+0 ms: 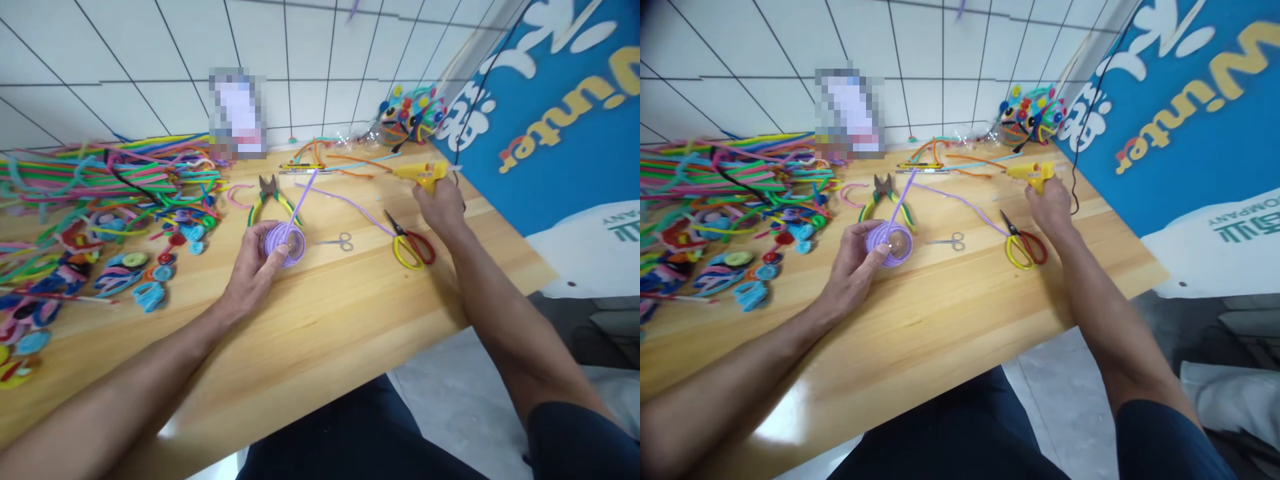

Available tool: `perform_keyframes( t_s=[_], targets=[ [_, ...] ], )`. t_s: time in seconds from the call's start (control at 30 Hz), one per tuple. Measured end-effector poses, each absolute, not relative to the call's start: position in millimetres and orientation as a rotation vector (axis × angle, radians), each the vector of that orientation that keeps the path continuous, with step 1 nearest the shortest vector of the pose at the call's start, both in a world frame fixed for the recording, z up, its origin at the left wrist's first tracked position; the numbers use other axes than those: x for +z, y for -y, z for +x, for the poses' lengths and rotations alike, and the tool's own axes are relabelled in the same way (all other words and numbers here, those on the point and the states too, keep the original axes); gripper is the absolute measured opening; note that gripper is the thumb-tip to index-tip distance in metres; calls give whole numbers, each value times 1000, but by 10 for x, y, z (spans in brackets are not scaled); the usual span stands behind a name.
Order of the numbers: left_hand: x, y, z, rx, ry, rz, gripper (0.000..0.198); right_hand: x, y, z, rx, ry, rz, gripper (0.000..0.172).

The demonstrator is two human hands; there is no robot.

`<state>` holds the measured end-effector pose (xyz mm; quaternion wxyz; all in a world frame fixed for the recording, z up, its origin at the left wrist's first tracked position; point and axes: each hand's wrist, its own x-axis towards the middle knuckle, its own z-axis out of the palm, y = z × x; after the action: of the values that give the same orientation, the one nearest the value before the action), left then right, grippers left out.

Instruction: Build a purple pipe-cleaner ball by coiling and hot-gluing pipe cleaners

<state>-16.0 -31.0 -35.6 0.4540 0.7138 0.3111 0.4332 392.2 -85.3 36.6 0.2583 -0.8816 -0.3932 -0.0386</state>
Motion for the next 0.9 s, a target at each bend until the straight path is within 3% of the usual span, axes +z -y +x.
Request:
perform_keyframes(
  t_s=[0.2,0.33,0.43,0.53,0.7,0.9],
  targets=[
    [-348,314,-157,1068,-774,1776,46,61,946,4124,0,1027,-2514,38],
    [-351,313,-154,1060,-778,1796,45,242,1214,4037,-192,1105,-2577,41],
    [-353,312,-144,1060,-775,1838,43,411,1395,3757,-248,1198,-2431,32],
    [-348,311,-133,1087,-750,1872,41,496,1363,3268,155,1381,-2028,29],
    [-291,341,-123,1087,-760,1932,39,477,949,2452,954,1410,-1440,46],
    [-213,360,-122,1050,-734,2001,40,341,668,2050,1205,1255,-1186,50]
  ],
)
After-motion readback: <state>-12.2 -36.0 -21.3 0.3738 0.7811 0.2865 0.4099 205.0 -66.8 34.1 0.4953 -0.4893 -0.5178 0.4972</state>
